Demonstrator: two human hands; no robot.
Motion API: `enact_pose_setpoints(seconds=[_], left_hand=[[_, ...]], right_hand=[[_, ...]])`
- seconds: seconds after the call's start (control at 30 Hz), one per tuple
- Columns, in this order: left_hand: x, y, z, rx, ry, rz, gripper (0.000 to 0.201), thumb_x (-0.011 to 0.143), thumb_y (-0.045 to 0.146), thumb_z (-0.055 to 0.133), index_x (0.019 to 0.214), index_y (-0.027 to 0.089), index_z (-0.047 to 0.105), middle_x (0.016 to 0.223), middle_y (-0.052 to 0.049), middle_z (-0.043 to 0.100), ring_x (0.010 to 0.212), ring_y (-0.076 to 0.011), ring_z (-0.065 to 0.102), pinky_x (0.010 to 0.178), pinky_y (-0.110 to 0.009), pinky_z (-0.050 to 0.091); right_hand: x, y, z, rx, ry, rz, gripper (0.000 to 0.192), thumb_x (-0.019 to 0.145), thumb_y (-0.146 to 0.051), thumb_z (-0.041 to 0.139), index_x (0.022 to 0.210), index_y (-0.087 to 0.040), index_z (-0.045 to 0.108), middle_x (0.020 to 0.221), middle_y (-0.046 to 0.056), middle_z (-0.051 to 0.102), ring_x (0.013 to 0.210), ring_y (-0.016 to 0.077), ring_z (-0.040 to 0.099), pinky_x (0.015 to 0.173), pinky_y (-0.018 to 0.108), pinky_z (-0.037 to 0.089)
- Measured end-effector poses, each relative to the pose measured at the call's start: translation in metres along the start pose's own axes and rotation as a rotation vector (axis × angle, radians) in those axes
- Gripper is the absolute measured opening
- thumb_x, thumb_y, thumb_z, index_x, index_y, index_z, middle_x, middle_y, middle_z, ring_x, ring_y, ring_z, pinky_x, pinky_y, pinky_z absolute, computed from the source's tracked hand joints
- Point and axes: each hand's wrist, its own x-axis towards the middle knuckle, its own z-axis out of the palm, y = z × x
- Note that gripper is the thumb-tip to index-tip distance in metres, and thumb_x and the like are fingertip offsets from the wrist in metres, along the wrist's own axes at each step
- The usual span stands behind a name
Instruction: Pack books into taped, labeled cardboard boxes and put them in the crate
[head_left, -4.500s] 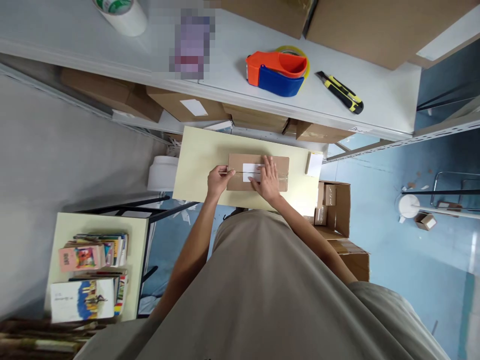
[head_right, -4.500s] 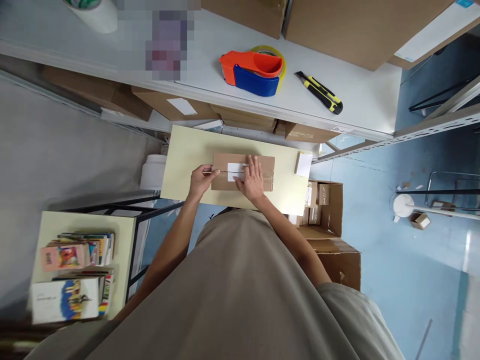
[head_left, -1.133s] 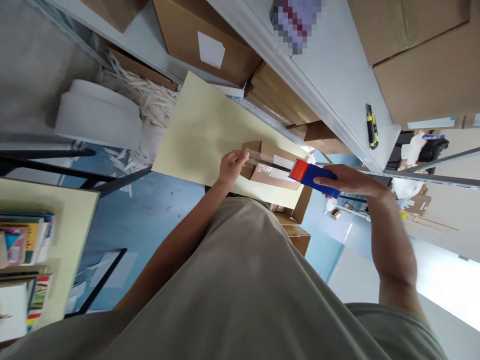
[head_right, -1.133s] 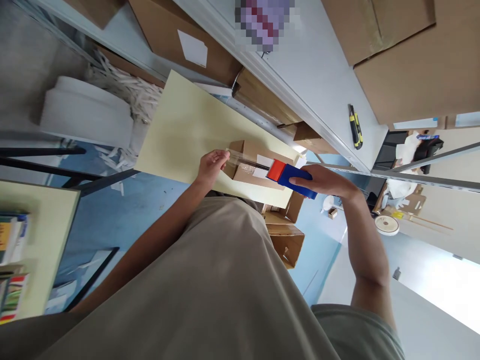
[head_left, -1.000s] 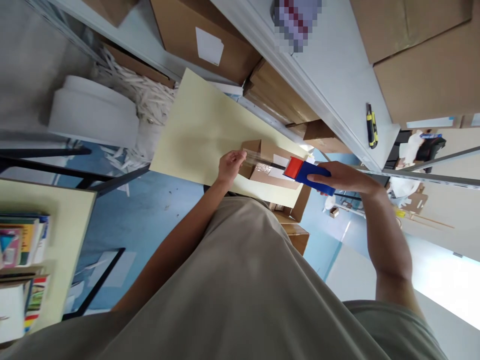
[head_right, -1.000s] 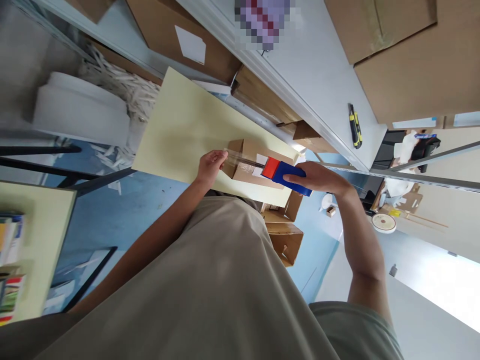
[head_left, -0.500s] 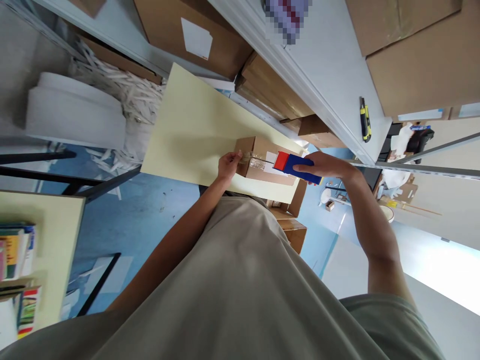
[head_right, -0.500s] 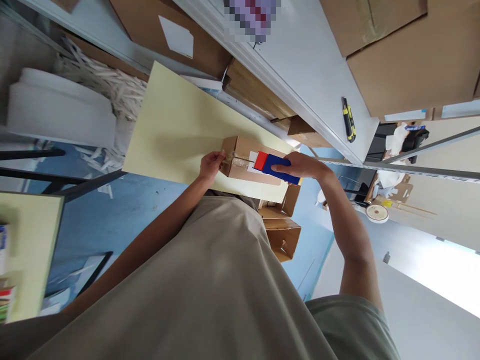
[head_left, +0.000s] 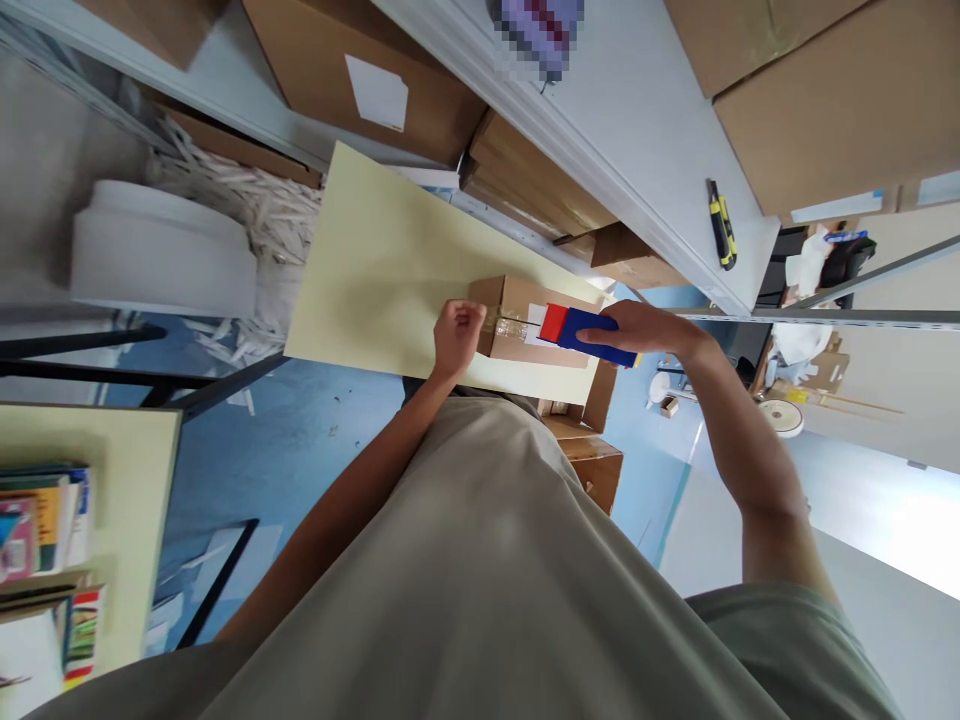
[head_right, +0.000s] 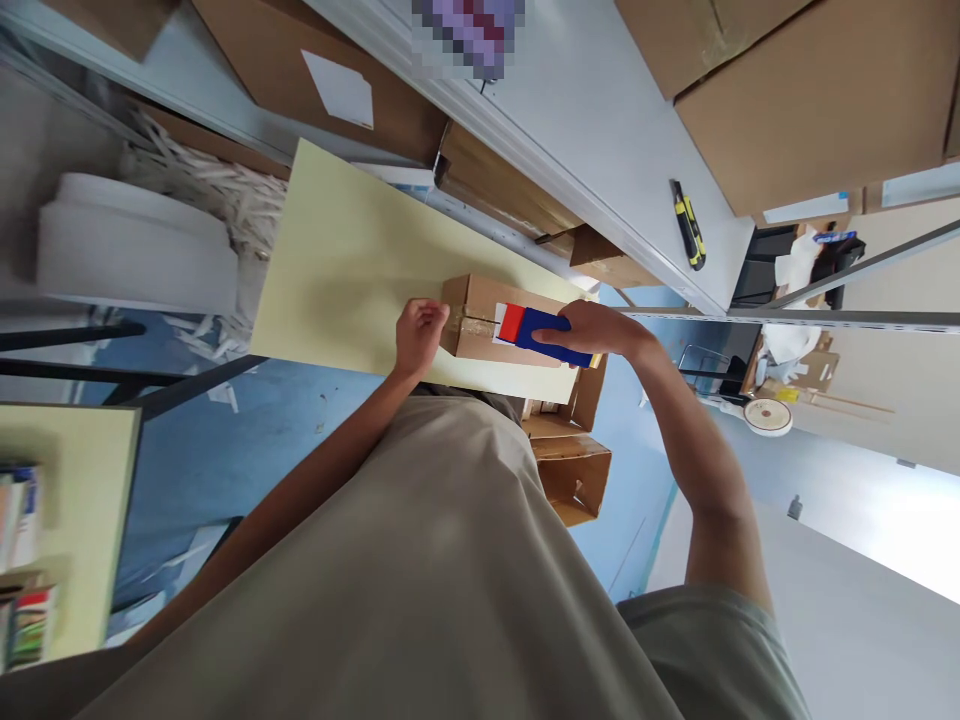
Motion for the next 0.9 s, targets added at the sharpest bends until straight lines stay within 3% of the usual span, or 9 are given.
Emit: enact_pose_setpoints(seconds=[0.07, 0.17, 0.37, 0.53, 0.63, 0.8, 0.9], left_hand=[[-0.002, 0.012, 0.005, 0.039, -0.107, 0.065, 0.021, 0.092, 0.034, 0.087, 0.096, 0.022, 0.069, 0.094, -0.004, 0.077, 0.087, -0.0184, 0.073, 0.087, -0.032, 0.058], [-0.002, 0.021, 0.014, 0.140, -0.174, 0.028, 0.023, 0.085, 0.031, 0.091, 0.088, 0.022, 0.071, 0.087, -0.003, 0.078, 0.080, -0.0180, 0.072, 0.083, -0.032, 0.059], [-0.002, 0.020, 0.024, 0.178, -0.089, -0.046, 0.014, 0.084, 0.025, 0.087, 0.083, 0.021, 0.073, 0.085, -0.002, 0.080, 0.079, -0.0188, 0.073, 0.084, -0.033, 0.060], [-0.006, 0.022, 0.025, 0.223, -0.026, -0.027, 0.014, 0.082, 0.027, 0.089, 0.082, 0.022, 0.075, 0.086, -0.004, 0.081, 0.082, -0.0204, 0.074, 0.085, -0.035, 0.061], [-0.005, 0.026, 0.025, 0.248, 0.016, -0.021, 0.016, 0.080, 0.028, 0.091, 0.081, 0.021, 0.076, 0.087, -0.005, 0.081, 0.085, -0.0216, 0.074, 0.086, -0.035, 0.061], [-0.001, 0.030, 0.028, 0.262, 0.073, -0.063, 0.021, 0.074, 0.023, 0.095, 0.079, 0.019, 0.075, 0.085, -0.005, 0.079, 0.085, -0.0213, 0.074, 0.085, -0.034, 0.060], [0.000, 0.031, 0.031, 0.276, 0.121, -0.077, 0.021, 0.071, 0.020, 0.094, 0.078, 0.019, 0.074, 0.084, -0.004, 0.078, 0.085, -0.0213, 0.074, 0.085, -0.033, 0.060]], right_hand=[[0.001, 0.001, 0.002, 0.001, -0.001, -0.009, 0.073, 0.094, -0.091, 0.071, 0.094, -0.019, 0.077, 0.073, 0.008, 0.076, 0.069, 0.0214, 0.072, 0.067, 0.035, 0.051], [0.004, 0.002, 0.003, -0.019, 0.002, -0.030, 0.076, 0.094, -0.095, 0.068, 0.090, -0.019, 0.075, 0.073, 0.009, 0.076, 0.070, 0.0222, 0.072, 0.068, 0.035, 0.050], [0.021, 0.012, 0.004, -0.120, -0.021, -0.050, 0.074, 0.099, -0.091, 0.064, 0.091, -0.019, 0.076, 0.080, 0.011, 0.080, 0.074, 0.0236, 0.073, 0.073, 0.036, 0.051], [0.038, 0.040, 0.004, -0.068, -0.012, -0.117, 0.073, 0.090, -0.093, 0.074, 0.089, -0.021, 0.079, 0.080, 0.009, 0.080, 0.075, 0.0251, 0.074, 0.072, 0.037, 0.052], [0.028, 0.076, -0.007, -0.046, -0.024, -0.124, 0.071, 0.086, -0.093, 0.079, 0.086, -0.022, 0.079, 0.076, 0.008, 0.078, 0.074, 0.0259, 0.073, 0.070, 0.037, 0.053], [-0.019, 0.171, -0.036, 0.019, -0.117, -0.051, 0.064, 0.091, -0.086, 0.080, 0.090, -0.022, 0.080, 0.073, 0.011, 0.077, 0.068, 0.0242, 0.071, 0.064, 0.038, 0.053], [-0.025, 0.220, -0.038, 0.038, -0.154, -0.061, 0.063, 0.094, -0.082, 0.080, 0.094, -0.019, 0.080, 0.077, 0.013, 0.078, 0.068, 0.0233, 0.070, 0.063, 0.039, 0.053]])
